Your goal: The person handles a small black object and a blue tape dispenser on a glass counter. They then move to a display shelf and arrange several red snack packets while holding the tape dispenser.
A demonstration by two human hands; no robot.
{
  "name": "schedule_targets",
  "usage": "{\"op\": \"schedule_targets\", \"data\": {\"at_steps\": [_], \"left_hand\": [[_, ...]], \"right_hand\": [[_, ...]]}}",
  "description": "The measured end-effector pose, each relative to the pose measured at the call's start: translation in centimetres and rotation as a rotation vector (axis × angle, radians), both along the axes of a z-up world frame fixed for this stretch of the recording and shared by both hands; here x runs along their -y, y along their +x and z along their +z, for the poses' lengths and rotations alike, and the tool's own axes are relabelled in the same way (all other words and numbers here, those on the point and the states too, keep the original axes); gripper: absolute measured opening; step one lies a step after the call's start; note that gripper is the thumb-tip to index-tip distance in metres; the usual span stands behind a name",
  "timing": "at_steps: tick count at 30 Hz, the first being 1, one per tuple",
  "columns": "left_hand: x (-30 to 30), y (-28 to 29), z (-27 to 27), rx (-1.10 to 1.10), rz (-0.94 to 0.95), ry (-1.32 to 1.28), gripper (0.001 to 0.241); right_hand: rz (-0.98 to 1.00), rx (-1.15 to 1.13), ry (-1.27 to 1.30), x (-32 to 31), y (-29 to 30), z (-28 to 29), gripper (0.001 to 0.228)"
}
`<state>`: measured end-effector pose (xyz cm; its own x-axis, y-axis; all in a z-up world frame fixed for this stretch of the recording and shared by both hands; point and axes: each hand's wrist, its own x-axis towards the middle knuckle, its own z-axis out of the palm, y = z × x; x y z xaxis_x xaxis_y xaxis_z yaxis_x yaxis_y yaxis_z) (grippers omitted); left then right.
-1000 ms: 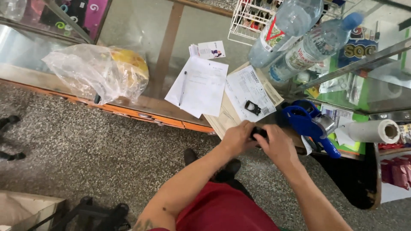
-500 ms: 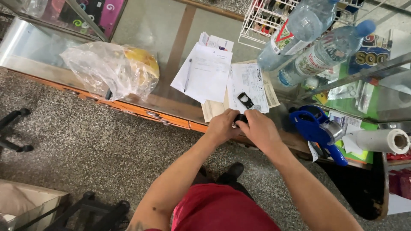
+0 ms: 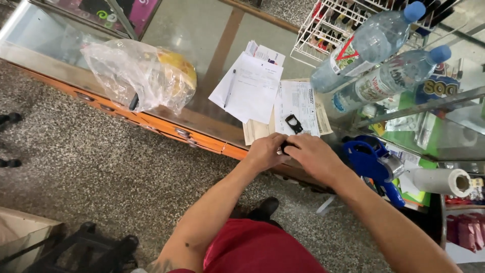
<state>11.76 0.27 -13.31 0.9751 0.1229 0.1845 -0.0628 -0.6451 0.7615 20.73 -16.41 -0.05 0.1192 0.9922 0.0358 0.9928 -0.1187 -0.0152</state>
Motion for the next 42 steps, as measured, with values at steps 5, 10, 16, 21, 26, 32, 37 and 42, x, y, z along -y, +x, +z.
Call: {"op": "schedule_targets", "data": {"at_steps": [5, 10, 16, 21, 26, 32, 37, 42], "left_hand": [[0.1, 0.3, -1.6, -0.009, 0.013, 0.052, 0.069], [0.0, 0.8, -1.4, 0.011, 0.033, 0.069, 0.068], [0.0, 0.1, -0.3, 0.033, 0.044, 0.075, 0.064], [0.0, 0.1, -0.6, -0.010, 0.028, 0.043, 0.069], [0.3, 0.0, -1.0, -0.022, 0.021, 0.020, 0.072], [-0.5, -0.2, 0.9, -0.084, -0.014, 0.026, 0.074], [-0.4, -0.4, 1.0, -0.093, -0.040, 0.024, 0.077], [-0.5, -0.6, 1.1, -0.041, -0.024, 0.036, 0.075]], "right_hand": [[-0.382, 0.037, -0.091, -0.9, -1.5, 1.0, 0.058], [-0.520, -0.053, -0.251, -0.8, -0.6, -1.0, 0.046], [-0.233, -0.052, -0.216, -0.8, -0.3, 1.7, 0.074], [-0.534, -0.106, -0.300, -0.9, -1.2, -0.5, 0.048], [-0.474, -0.113, -0.276, -0.4, -0.8, 3.4, 0.046], [-0.472, -0.140, -0.238, 0.3, -1.2, 8.0, 0.045], [-0.511, -0.147, -0.199, 1.7, -2.1, 9.8, 0.043], [-0.499, -0.095, -0.098, 2.1, -2.4, 10.6, 0.043]]}}
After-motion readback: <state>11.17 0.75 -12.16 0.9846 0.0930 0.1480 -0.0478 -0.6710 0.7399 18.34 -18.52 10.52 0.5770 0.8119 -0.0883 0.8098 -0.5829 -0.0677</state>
